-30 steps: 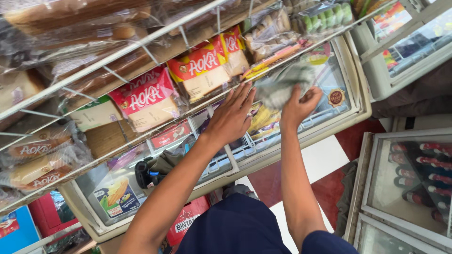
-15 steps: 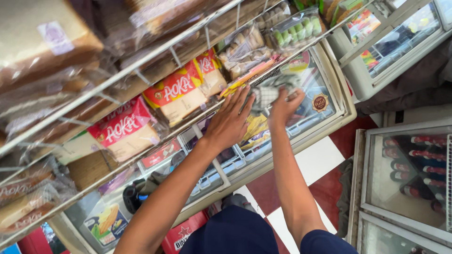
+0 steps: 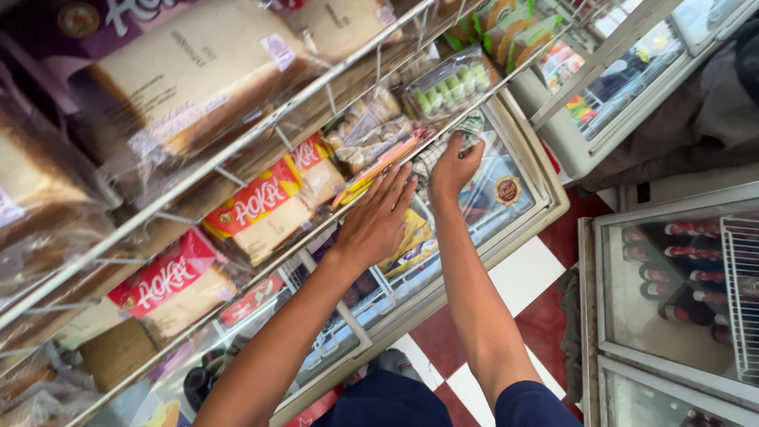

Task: The person scans bread packages with a handheld scanner, wipes the surface of a freezer and store shelves with a cloth, and organizes bread packages in a cardboard box.

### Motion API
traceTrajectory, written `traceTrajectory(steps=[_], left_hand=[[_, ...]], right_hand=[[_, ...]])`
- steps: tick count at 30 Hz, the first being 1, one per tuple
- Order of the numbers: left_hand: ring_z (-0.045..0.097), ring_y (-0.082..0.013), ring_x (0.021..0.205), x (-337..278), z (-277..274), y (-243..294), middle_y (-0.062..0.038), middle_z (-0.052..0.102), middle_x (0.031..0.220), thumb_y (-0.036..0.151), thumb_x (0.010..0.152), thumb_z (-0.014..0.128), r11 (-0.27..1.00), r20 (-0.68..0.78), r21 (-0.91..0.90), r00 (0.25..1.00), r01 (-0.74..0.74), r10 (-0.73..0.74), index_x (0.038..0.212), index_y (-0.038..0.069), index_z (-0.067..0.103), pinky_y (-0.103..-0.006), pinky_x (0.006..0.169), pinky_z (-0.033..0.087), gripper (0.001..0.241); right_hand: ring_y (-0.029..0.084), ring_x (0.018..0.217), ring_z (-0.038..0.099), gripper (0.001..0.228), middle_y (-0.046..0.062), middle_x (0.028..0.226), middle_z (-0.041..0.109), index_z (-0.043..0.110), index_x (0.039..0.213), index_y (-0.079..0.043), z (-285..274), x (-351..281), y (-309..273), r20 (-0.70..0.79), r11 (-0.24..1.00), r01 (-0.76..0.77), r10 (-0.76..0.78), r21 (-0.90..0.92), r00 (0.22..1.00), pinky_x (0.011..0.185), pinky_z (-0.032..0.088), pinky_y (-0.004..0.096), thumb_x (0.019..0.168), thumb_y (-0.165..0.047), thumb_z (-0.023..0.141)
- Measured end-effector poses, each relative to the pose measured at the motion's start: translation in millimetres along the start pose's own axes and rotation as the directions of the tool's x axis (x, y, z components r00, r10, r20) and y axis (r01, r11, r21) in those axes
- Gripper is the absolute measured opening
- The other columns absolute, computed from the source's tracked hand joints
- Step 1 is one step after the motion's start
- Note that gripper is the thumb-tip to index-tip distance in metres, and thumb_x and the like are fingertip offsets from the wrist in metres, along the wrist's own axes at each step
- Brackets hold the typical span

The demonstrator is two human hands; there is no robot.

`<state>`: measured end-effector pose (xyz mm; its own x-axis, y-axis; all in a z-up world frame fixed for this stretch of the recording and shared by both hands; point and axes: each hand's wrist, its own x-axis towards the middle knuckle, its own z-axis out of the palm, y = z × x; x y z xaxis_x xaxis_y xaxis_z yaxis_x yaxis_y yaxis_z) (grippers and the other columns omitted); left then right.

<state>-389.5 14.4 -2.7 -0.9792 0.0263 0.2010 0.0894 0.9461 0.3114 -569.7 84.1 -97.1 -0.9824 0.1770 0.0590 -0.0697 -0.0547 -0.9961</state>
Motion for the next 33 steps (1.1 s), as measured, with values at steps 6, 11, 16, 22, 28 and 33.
traceTrajectory(steps=[6, 11, 16, 22, 28, 33], left_hand=[[0.027, -0.0346, 0.154, 13, -1, -2, -0.020, 0.028, 0.166, 0.013, 0.088, 0.066, 0.999, -0.003, 0.031, 1.000, -0.021, 0.021, 0.153, -0.005, 0.037, -0.0453, 0.126, 0.023, 0.073], [0.026, -0.0371, 0.153, 22, 1, -5, -0.021, 0.027, 0.165, 0.012, 0.087, 0.066, 0.995, 0.035, -0.097, 0.999, -0.015, 0.018, 0.153, -0.006, 0.036, -0.0464, 0.124, 0.022, 0.075], [0.026, -0.0377, 0.154, 24, 2, -9, -0.022, 0.028, 0.164, 0.013, 0.085, 0.067, 0.992, 0.023, -0.123, 0.999, -0.033, 0.036, 0.152, -0.008, 0.035, -0.0476, 0.124, 0.023, 0.077], [0.028, -0.0384, 0.152, 25, 1, -10, -0.022, 0.032, 0.162, 0.012, 0.084, 0.069, 0.985, 0.009, -0.166, 0.999, -0.038, 0.040, 0.152, -0.008, 0.035, -0.0485, 0.124, 0.024, 0.078], [0.030, -0.0378, 0.153, 19, -3, -13, -0.021, 0.037, 0.161, 0.012, 0.087, 0.068, 0.981, -0.026, -0.185, 0.998, -0.053, 0.049, 0.152, -0.006, 0.037, -0.0461, 0.125, 0.026, 0.075], [0.031, -0.0364, 0.152, -3, -9, -13, -0.020, 0.037, 0.161, 0.014, 0.088, 0.068, 0.988, -0.008, -0.149, 0.999, -0.046, 0.045, 0.151, -0.007, 0.039, -0.0461, 0.124, 0.026, 0.073]], right_hand=[[0.011, 0.085, 0.049, 0.011, 0.003, 0.094, 0.057, 0.057, 0.109, -0.001, 10, 50, -26, -0.174, 0.926, 0.223, -0.176, 0.305, 0.969, 0.076, 0.043, 0.029, 0.103, -0.010, 0.060], [0.015, 0.091, 0.054, 0.012, 0.005, 0.099, 0.061, 0.057, 0.110, 0.000, 24, 73, -3, -0.271, 0.946, 0.274, -0.222, 0.172, 0.936, 0.086, 0.046, 0.033, 0.104, -0.011, 0.057], [0.019, 0.094, 0.060, 0.015, 0.007, 0.102, 0.065, 0.056, 0.113, -0.001, 11, 67, 60, -0.215, 0.995, 0.091, -0.081, 0.039, 0.973, 0.089, 0.048, 0.035, 0.101, -0.010, 0.054], [0.016, 0.092, 0.058, 0.020, 0.008, 0.103, 0.064, 0.052, 0.119, -0.003, -4, -15, 28, 0.100, 0.983, -0.095, 0.080, 0.155, 0.992, 0.082, 0.049, 0.032, 0.103, -0.014, 0.056], [0.014, 0.094, 0.056, 0.030, 0.007, 0.107, 0.062, 0.051, 0.126, -0.002, -8, -30, -22, 0.231, 0.982, 0.015, -0.059, 0.190, 0.971, 0.082, 0.048, 0.029, 0.107, -0.024, 0.059], [0.014, 0.088, 0.052, 0.036, 0.009, 0.100, 0.059, 0.046, 0.127, 0.001, 1, -27, -4, 0.070, 0.993, 0.018, -0.026, 0.116, 0.997, 0.078, 0.047, 0.030, 0.106, -0.024, 0.059]])
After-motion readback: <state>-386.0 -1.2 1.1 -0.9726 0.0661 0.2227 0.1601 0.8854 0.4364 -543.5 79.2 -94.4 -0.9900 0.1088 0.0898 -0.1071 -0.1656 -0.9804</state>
